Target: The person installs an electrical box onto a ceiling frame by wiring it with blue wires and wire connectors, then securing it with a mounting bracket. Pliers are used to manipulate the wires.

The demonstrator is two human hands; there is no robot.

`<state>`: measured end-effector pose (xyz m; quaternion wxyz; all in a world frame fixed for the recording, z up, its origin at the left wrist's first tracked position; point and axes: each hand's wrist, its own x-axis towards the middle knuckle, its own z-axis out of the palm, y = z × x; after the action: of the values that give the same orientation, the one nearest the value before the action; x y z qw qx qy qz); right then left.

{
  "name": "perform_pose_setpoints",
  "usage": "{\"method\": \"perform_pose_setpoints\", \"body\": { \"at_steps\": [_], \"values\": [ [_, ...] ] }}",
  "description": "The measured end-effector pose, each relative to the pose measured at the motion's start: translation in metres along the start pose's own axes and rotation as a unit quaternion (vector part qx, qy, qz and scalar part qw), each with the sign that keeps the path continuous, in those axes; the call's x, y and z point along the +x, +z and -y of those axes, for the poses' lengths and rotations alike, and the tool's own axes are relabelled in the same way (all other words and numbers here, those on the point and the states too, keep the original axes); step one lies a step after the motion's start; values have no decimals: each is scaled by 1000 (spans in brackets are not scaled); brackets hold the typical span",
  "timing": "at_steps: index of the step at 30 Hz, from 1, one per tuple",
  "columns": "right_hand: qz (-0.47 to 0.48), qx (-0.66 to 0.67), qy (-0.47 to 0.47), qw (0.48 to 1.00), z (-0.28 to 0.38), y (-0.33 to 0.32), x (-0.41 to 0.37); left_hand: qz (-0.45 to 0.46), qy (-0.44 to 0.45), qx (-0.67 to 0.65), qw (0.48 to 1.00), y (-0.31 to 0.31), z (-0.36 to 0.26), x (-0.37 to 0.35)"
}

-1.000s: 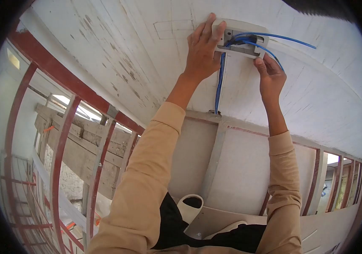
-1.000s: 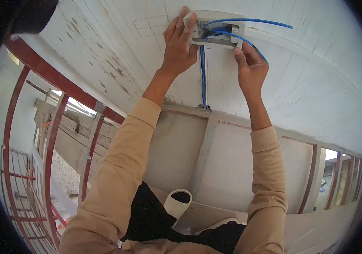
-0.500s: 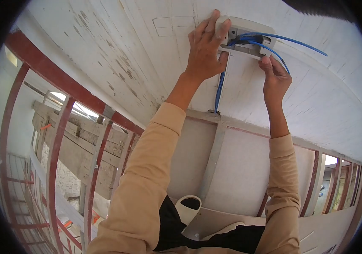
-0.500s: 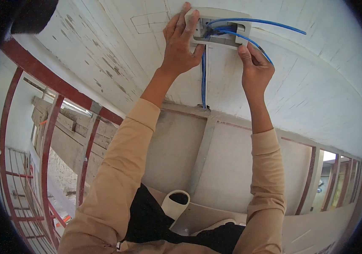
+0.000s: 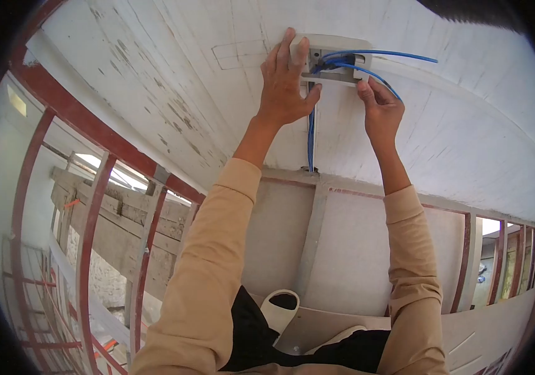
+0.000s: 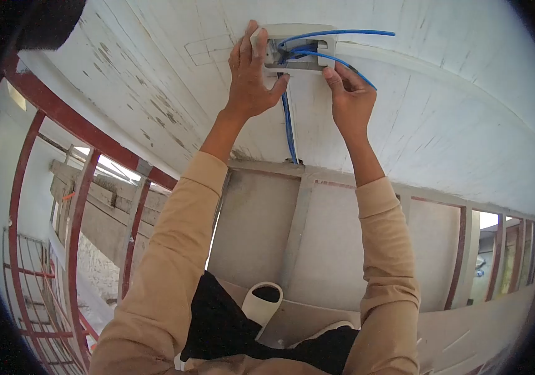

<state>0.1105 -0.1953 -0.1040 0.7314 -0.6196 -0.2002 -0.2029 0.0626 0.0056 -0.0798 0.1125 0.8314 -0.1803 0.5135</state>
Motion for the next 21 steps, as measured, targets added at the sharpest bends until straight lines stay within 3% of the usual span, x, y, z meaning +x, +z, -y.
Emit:
{"method": "perform_pose_setpoints", "body": {
  "at_steps": [9,16,19,21],
  "values": [
    [2,-45,8,999,0,-3,3,-23,36,-28,999,-10,7,9],
    [-6,-164,-127,978,1,-10,4,-23,51,-49,997,-25,9,25],
    [49,-171,-60,982,-11,-13,13,-5,8,-95,995,-21,5,20],
    [-55,-149,32,987,-1,11,-2,12,-7,-62,998,-21,0,18]
  ]
}}
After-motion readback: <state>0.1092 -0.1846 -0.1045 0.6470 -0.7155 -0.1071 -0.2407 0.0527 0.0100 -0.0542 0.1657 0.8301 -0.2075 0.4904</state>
